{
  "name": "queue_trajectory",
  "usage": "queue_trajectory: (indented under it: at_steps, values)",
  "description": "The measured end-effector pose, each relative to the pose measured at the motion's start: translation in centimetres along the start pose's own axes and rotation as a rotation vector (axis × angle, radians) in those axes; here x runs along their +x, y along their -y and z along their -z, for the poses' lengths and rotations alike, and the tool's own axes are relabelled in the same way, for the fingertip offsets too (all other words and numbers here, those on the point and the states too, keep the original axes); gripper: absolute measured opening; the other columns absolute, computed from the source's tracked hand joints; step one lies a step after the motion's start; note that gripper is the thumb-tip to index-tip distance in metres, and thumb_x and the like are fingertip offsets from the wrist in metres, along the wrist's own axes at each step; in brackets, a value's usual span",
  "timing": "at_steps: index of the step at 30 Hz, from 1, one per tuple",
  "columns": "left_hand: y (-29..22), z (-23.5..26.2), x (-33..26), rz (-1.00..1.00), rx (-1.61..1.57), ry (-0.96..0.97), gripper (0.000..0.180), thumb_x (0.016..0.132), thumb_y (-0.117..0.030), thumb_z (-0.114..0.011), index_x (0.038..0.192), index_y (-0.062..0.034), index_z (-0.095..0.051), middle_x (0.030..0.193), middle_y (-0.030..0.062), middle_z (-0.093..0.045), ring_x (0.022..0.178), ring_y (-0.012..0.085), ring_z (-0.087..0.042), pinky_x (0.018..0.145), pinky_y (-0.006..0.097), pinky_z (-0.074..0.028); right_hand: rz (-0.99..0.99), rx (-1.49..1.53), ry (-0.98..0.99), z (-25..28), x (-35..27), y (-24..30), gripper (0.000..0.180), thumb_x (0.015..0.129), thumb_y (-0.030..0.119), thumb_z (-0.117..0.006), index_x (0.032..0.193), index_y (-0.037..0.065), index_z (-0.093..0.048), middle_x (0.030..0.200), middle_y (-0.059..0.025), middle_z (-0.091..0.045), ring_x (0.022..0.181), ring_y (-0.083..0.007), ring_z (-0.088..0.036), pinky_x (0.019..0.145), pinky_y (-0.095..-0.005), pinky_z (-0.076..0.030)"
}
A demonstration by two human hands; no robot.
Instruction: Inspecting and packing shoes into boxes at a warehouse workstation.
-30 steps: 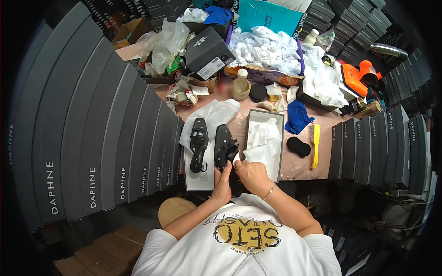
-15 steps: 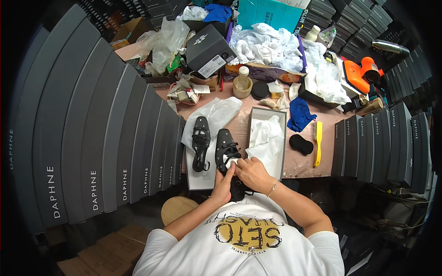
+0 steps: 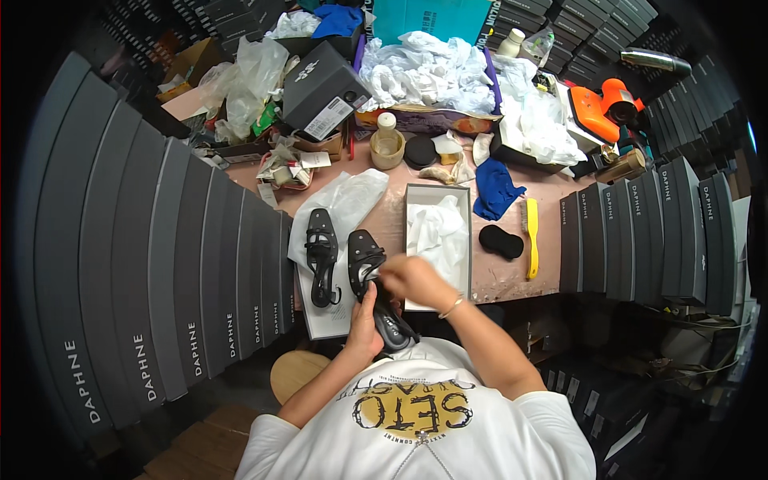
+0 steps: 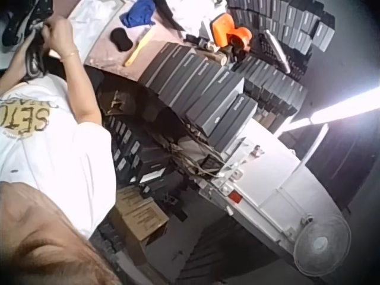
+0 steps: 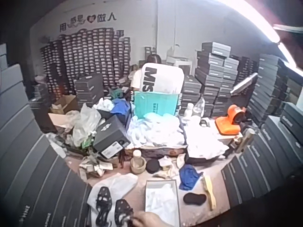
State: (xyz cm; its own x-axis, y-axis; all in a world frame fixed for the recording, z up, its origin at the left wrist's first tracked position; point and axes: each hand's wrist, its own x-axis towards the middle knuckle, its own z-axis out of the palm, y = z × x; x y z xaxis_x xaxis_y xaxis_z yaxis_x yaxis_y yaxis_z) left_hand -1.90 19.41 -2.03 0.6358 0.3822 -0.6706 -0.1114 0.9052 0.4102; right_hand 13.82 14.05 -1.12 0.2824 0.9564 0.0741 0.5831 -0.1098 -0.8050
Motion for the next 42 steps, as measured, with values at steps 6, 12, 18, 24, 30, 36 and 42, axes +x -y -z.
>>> queue_trajectory:
  at_steps: [6,12,18,24,30,36,42]
  values:
    - [-1.3,0.2,0.2,0.101,0.148,-0.096,0.022,0.088,-0.021,-0.062,0.099,-0.0024,-0.059,0.083,0.0092,-0.064,0.073,0.0192,-0.064,0.068,0.033,-0.056,-0.337,-0.528,-0.266,6.9,0.7,-10.1,0.032,0.078,0.017,-0.063,0.106,0.001,-0.062,0.091,-0.021,-0.065,0.079,-0.0398,-0.063,0.071,-0.0452,-0.051]
    - [-1.4,-0.2,1.3,0.188,-0.093,-0.006,0.027,0.089,-0.018,-0.055,0.111,-0.0046,-0.048,0.088,0.0119,-0.062,0.075,0.0238,-0.064,0.068,0.04,-0.056,-0.441,-0.541,-0.14,5.6,0.4,-13.4,0.021,0.082,0.011,-0.056,0.099,0.0,-0.061,0.09,-0.0223,-0.064,0.078,-0.0387,-0.064,0.067,-0.0469,-0.05]
    - [-1.5,-1.4,1.8,0.152,0.085,0.015,0.039,0.087,-0.007,-0.049,0.122,-0.012,-0.033,0.1,0.0132,-0.054,0.077,0.0257,-0.064,0.068,0.042,-0.058,-0.068,-0.002,-0.023,4.0,-0.3,2.3,0.032,0.068,0.001,-0.066,0.099,0.004,-0.057,0.091,-0.0125,-0.059,0.077,-0.0286,-0.063,0.062,-0.0369,-0.052]
    - [-0.3,-1.3,1.1,0.116,0.244,0.132,0.051,0.084,-0.002,-0.046,0.129,-0.0122,-0.025,0.108,0.0143,-0.053,0.086,0.0255,-0.063,0.071,0.039,-0.057,-0.159,-0.555,-0.099,0.4,1.3,1.9,0.023,0.072,0.006,-0.061,0.093,0.008,-0.05,0.086,-0.0088,-0.053,0.082,-0.027,-0.061,0.063,-0.0367,-0.05]
    - [2.4,-2.6,0.7,-0.134,0.161,0.062,0.054,0.086,0.0,-0.051,0.13,-0.0131,-0.023,0.109,0.0116,-0.05,0.085,0.0231,-0.062,0.07,0.037,-0.056,-0.182,-0.499,-0.193,-1.6,2.3,-1.1,0.062,0.071,0.002,-0.06,0.13,0.017,-0.047,0.132,-0.0152,-0.045,0.114,-0.033,-0.048,0.084,-0.0453,-0.042]
    - [-0.1,-1.3,0.9,-0.071,0.06,-0.094,0.032,0.086,-0.007,-0.059,0.111,-0.0084,-0.039,0.09,0.0095,-0.055,0.07,0.0208,-0.062,0.061,0.035,-0.056,0.071,0.018,-0.089,1.8,2.8,-5.6,0.075,0.07,0.0,-0.067,0.139,0.006,-0.037,0.137,-0.0208,-0.043,0.124,-0.03,-0.046,0.097,-0.0391,-0.044]
    - [-1.5,-1.4,0.0,0.073,0.086,-0.11,0.034,0.088,-0.014,-0.058,0.113,-0.0088,-0.037,0.087,0.0108,-0.057,0.065,0.0211,-0.063,0.059,0.035,-0.056,-0.412,-0.338,-0.231,-1.1,5.0,-17.8,0.038,0.079,0.013,-0.059,0.115,0.001,-0.056,0.086,-0.0221,-0.065,0.081,-0.0366,-0.064,0.079,-0.0439,-0.05]
